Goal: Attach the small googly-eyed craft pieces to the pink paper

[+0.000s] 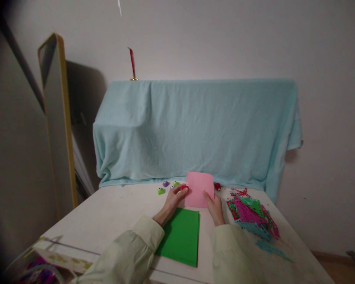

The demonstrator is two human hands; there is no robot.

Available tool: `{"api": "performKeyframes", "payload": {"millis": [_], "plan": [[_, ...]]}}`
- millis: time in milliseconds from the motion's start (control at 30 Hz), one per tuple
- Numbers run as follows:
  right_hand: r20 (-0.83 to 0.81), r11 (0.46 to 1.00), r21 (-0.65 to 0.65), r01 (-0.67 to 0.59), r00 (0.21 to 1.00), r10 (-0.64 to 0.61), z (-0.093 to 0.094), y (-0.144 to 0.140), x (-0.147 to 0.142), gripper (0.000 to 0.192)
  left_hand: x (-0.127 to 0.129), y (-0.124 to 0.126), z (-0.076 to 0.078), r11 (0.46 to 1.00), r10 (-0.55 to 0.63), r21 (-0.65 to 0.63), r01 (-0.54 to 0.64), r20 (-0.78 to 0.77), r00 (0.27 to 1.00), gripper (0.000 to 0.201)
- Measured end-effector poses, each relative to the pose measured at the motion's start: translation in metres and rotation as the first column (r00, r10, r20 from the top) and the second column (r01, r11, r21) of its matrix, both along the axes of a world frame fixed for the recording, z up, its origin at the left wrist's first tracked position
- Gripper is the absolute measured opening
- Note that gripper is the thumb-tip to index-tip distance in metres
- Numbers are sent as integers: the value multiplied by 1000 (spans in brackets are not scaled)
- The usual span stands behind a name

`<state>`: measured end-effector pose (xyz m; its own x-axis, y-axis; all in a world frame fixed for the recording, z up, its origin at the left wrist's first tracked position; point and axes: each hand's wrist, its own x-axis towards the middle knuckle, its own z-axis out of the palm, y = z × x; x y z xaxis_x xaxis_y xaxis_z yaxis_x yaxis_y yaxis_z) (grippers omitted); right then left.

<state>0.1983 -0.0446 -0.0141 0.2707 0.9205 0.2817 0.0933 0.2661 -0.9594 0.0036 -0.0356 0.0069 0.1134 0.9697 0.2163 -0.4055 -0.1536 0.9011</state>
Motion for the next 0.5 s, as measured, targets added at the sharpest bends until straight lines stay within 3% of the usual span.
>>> {"api": "performKeyframes", "payload": {"millis": [500], "plan": [[-44, 1000, 16, 10, 999, -10, 3, -2, 1, 53, 1, -9, 10, 992, -64, -102, 78, 129, 990, 43]]}}
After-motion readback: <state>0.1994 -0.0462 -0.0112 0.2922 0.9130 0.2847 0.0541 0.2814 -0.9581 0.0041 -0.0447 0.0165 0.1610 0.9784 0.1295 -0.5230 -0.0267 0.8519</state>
